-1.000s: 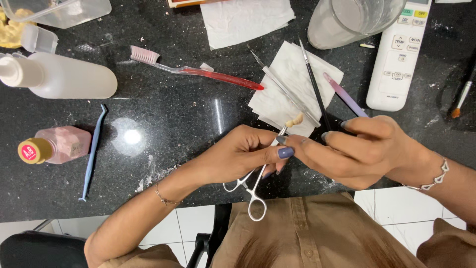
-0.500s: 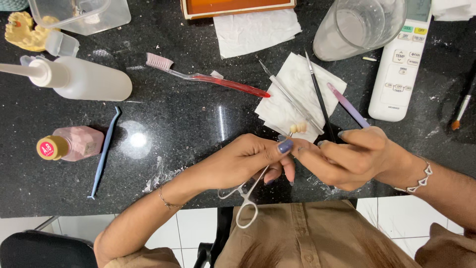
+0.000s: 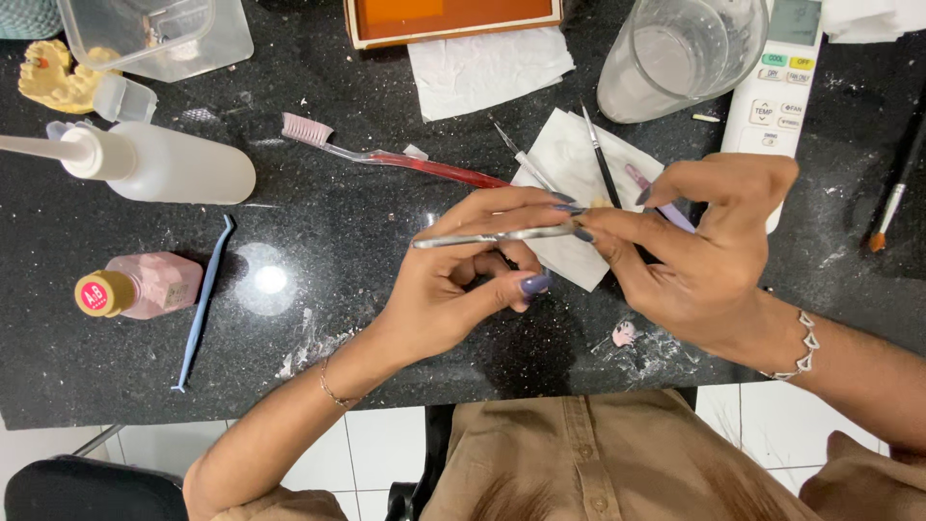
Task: The person holds a dental prosthesis with hemostat forceps and uses a fine brush to apply pink and white ceramic material onto the denture teeth, dabbing and layering the material. They then use a metal instrument to shape and smooth the applied material on the prosthesis.
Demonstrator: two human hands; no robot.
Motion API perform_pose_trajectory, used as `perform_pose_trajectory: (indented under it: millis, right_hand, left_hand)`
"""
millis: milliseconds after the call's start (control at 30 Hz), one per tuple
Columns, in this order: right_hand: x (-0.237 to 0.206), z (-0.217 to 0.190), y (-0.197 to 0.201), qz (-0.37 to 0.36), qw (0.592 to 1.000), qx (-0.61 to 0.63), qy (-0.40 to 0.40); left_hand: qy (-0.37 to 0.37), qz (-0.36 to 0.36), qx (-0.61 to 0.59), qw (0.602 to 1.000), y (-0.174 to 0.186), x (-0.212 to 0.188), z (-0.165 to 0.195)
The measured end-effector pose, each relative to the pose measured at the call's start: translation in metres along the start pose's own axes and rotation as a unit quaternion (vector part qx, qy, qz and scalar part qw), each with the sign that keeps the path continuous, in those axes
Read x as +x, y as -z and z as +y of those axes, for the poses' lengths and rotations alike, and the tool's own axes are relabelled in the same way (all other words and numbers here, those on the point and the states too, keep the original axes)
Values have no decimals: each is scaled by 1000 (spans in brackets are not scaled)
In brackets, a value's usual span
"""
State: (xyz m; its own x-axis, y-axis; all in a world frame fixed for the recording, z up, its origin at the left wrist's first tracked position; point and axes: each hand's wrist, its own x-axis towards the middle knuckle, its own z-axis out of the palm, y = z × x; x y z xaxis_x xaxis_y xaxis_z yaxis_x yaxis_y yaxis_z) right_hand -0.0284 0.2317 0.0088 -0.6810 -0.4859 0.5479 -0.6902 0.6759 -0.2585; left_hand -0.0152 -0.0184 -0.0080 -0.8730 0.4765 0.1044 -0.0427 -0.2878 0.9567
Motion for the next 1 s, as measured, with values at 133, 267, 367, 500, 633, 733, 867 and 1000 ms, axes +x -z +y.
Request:
perform_pose_trajectory:
  millis: [133,267,367,500,633,733,867,1000]
  right_hand:
    - [14,-11,0,-28,997,72,-8]
    - [21,-3,0,-73,972,210,-80]
    - [20,8,-2,-98,915,342,-188]
    - [14,10,-6,-195,947,187,-173]
    - [10,2,-8,-208,969,103,-78]
    - [11,-1,-6,-216,974,49,-57]
    - [12,3,-8,-264,959,41,-98]
    - [13,10,-11,-259,958,71,-97]
  left_hand:
    - [-49,18,19,998,1,-3,-14]
    - [-28,76,-38,996,5,-9,-19]
    - [-33,70,-58,995,12,-13,-15]
    - [-43,37,-57,997,12,-14,-12]
    - [-39,11,-75,996,8,-15,-14]
    - [-16,6,-88,996,8,-15,-16]
    - [24,49,-93,994,11,-12,-20]
    - [22,68,-99,993,11,-12,-24]
